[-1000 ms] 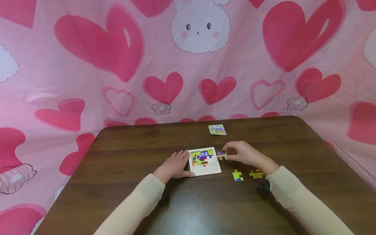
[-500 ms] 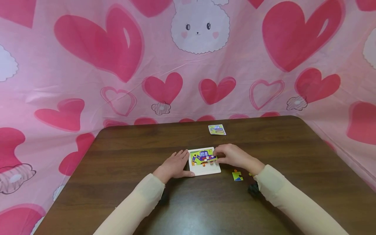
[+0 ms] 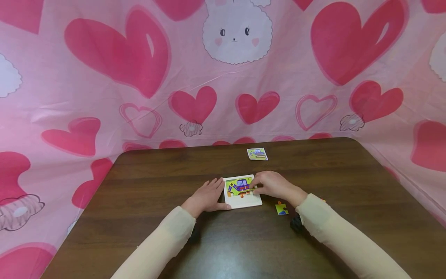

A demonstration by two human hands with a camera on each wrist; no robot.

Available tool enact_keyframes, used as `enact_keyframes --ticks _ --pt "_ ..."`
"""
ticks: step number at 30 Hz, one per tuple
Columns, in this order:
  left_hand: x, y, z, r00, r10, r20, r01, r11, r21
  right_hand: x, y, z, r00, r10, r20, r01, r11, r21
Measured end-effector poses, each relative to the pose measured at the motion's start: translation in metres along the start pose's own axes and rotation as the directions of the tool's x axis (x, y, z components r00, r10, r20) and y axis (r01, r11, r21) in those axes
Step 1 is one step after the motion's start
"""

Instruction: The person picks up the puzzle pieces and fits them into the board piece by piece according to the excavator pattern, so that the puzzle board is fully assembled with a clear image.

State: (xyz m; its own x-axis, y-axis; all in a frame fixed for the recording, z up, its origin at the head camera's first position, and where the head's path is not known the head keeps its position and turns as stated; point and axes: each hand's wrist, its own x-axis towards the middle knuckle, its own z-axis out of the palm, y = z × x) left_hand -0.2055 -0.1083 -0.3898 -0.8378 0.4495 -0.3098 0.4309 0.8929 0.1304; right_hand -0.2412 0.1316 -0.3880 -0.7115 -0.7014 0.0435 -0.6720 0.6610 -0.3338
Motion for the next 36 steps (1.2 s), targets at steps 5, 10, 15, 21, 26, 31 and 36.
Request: enact_keyframes --ticks 5,10,15,21,26,31,36 --pt "-0.0009 0.0004 -0.0006 1.0 0.0 0.0 0.0 1.0 -0.006 0.0016 -0.0006 -0.0003 1.0 -0.011 0.013 0.011 1.0 -0.018" --pt "0.0 -0.0004 0.0002 1.0 0.002 -0.001 -0.002 1.0 0.002 0.0041 -0.0018 -0.0003 0.999 -0.031 0.024 0.032 0.999 -0.035" --pt "0.0005 -0.0009 0.0007 1.0 0.003 -0.005 -0.003 1.0 0.0 0.0045 -0.0021 0.0004 0.999 -0.023 0.039 0.025 0.999 -0.044" --pt "0.0002 -0.0008 0.0004 1.0 0.003 -0.004 -0.003 1.0 0.003 0.0031 -0.0026 0.0003 0.998 0.022 0.065 -0.021 0.999 -0.026" --pt "-0.0003 -0.0002 -0.0012 1.0 0.0 -0.003 0.0 1.0 -0.001 0.003 -0.003 0.0001 0.995 0.054 0.08 -0.054 0.999 0.002" --pt "-0.0002 0.0002 -0.0014 1.0 -0.003 0.001 0.003 1.0 0.003 0.0028 -0.003 0.0006 0.992 0.082 0.095 -0.085 0.996 0.028" --pt "-0.0008 0.0011 -0.0013 1.0 -0.005 0.0 0.005 1.0 -0.002 0.0009 -0.0016 -0.0001 0.995 0.065 0.079 -0.068 0.997 0.039"
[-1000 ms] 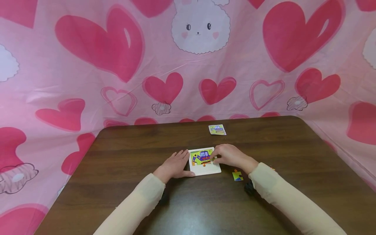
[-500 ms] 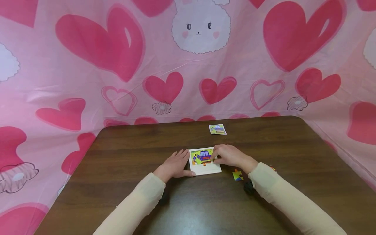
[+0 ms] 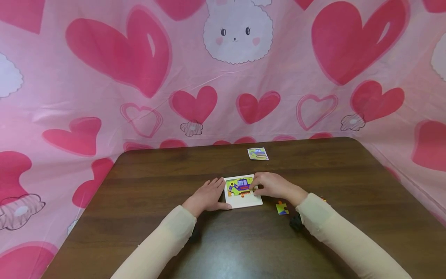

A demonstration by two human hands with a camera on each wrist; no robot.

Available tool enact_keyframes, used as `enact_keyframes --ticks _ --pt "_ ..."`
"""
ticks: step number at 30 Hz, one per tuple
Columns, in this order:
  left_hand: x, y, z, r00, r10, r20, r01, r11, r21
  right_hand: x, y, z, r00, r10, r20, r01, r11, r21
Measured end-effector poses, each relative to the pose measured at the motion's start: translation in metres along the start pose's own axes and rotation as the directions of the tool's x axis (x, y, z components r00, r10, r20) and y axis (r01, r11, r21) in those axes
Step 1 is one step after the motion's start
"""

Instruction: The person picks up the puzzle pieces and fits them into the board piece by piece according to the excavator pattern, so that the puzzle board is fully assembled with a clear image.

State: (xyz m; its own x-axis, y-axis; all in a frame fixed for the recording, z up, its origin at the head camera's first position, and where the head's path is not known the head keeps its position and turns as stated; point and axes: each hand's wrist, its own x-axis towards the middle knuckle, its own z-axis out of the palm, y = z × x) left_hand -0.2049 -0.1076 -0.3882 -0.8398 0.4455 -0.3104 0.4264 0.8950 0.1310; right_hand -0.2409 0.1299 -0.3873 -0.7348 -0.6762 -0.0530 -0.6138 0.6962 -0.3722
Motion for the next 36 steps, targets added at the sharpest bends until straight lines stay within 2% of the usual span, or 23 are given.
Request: enact_keyframes --ticks 13,22,31,36 --pt "0.001 0.0 0.002 1.0 -0.001 0.003 0.001 1.0 0.007 -0.013 0.001 -0.009 0.998 -0.01 -0.062 0.012 0.999 0.043" --pt "0.0 -0.001 0.002 1.0 0.001 0.005 -0.002 1.0 0.019 -0.029 0.006 -0.012 0.998 -0.018 -0.067 0.024 0.996 0.084" --pt "0.001 -0.001 0.002 1.0 0.001 0.004 -0.001 1.0 0.014 -0.049 0.016 -0.01 0.999 0.007 -0.041 -0.001 0.99 0.143" --pt "0.001 -0.002 0.002 1.0 -0.001 0.005 0.001 1.0 0.02 -0.059 0.022 -0.008 0.999 0.014 -0.04 -0.009 0.991 0.134"
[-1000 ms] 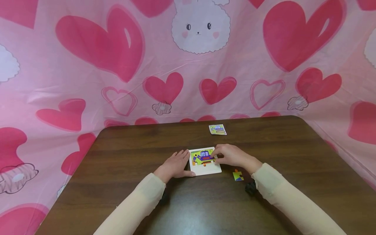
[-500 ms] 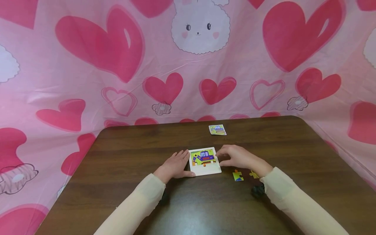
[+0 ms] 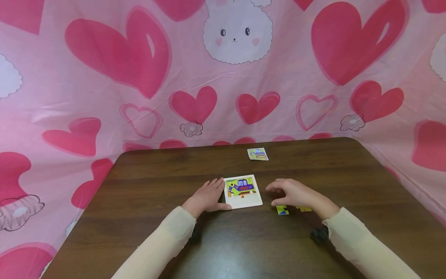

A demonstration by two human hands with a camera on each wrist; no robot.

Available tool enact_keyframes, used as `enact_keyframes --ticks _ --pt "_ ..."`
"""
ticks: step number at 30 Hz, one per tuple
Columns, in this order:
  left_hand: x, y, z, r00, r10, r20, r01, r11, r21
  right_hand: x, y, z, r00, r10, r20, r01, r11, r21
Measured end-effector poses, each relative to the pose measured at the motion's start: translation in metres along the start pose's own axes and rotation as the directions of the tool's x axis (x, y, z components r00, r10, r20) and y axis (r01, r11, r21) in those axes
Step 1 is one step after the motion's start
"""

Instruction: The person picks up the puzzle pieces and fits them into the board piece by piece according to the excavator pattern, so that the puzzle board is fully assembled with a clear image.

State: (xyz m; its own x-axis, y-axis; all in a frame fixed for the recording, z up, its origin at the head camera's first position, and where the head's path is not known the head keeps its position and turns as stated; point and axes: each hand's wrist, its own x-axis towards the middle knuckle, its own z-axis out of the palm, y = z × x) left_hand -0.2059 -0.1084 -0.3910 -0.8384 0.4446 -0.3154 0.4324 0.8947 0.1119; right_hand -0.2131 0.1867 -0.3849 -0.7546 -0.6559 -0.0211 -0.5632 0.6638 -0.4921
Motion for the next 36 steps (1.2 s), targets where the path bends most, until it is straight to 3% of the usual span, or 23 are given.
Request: enact_keyframes --ticks 14,36 --pt "-0.001 0.001 -0.001 1.0 0.005 0.001 -0.005 1.0 0.015 -0.025 0.008 0.002 0.999 0.048 0.022 -0.048 0.999 -0.018" --pt "-0.001 0.002 -0.001 1.0 -0.006 -0.001 0.006 1.0 0.006 -0.028 0.009 0.005 0.997 0.036 0.061 -0.035 0.999 -0.028"
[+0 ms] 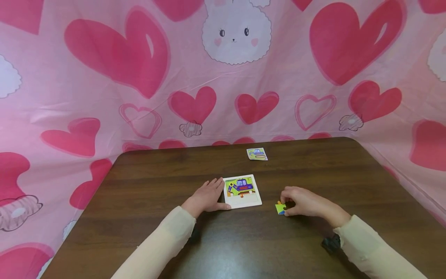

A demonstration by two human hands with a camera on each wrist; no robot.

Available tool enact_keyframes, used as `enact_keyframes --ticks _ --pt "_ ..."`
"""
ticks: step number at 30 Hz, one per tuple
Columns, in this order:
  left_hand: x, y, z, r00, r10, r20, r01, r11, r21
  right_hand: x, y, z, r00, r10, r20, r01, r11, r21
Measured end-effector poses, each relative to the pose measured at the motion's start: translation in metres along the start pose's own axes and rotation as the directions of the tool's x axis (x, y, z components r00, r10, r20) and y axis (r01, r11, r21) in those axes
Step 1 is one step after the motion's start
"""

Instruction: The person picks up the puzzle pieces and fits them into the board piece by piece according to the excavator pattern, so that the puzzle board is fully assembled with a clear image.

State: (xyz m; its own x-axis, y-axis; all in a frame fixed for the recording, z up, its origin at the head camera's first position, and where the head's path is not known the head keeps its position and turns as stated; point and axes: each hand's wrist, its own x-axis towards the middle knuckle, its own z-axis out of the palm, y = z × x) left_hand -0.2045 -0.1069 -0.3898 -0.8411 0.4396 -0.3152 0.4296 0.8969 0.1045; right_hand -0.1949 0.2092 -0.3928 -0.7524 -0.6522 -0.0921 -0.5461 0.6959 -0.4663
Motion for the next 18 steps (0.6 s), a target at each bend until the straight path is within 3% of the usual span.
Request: enact_keyframes --ticks 18 --pt "0.0002 -0.0014 0.0005 1.0 0.004 -0.005 -0.004 1.0 -0.012 0.0066 -0.0037 -0.0082 0.997 0.001 -0.078 0.0 1.0 0.013"
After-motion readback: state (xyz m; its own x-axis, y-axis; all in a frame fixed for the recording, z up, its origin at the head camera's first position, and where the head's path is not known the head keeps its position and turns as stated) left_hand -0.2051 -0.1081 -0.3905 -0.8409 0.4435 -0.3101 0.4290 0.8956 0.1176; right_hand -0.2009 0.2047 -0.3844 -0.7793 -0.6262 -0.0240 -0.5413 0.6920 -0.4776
